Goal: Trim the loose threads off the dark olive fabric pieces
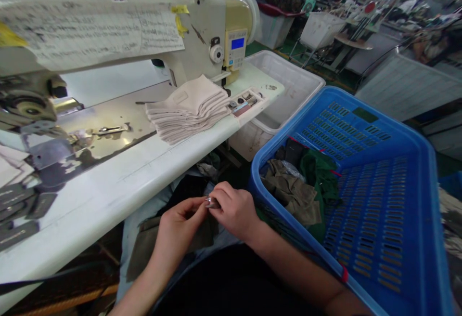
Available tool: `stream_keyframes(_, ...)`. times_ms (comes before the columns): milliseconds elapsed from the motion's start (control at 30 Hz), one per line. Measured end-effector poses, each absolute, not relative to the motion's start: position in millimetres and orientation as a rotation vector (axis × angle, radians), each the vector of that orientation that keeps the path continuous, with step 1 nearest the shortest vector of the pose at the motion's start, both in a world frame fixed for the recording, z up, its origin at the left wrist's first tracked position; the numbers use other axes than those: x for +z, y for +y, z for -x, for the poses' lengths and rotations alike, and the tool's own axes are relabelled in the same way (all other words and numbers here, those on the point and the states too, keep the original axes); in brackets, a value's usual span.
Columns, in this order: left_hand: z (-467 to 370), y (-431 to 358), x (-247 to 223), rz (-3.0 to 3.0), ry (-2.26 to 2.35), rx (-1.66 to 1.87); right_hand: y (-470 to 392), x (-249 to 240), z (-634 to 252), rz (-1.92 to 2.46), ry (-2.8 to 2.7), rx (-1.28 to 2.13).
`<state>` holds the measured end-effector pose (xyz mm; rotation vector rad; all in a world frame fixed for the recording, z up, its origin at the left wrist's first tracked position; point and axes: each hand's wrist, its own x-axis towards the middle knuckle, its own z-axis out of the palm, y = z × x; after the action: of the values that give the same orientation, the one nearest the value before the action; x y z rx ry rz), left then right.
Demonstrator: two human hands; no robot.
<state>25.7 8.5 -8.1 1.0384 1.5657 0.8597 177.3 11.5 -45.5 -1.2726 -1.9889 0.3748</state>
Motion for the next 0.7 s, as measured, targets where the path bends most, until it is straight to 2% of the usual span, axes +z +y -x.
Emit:
stream_keyframes(167,-26.8,13.7,-10.2,-0.618,1.44,0.848,20.3,-48.6,-174.0,1.489,-1.315,0.859)
stream_keyframes(300,-23.1,19.3,-11.0,-0.4,1.431,0.859,22.0,-48.5,-179.1,1.469,-1.208,1.083)
stream_keyframes(500,-21.7,20.6,-10.1,-0.414,1.434,0.879,16.4,-43.6,-180.0,1.437,-1.199,1.045)
stream_keyframes(700,-21.2,16.0,-12.3,-0.657,1.43,0.899,15.9,-37.7,-182.3,1.232,-1.68,0.752)
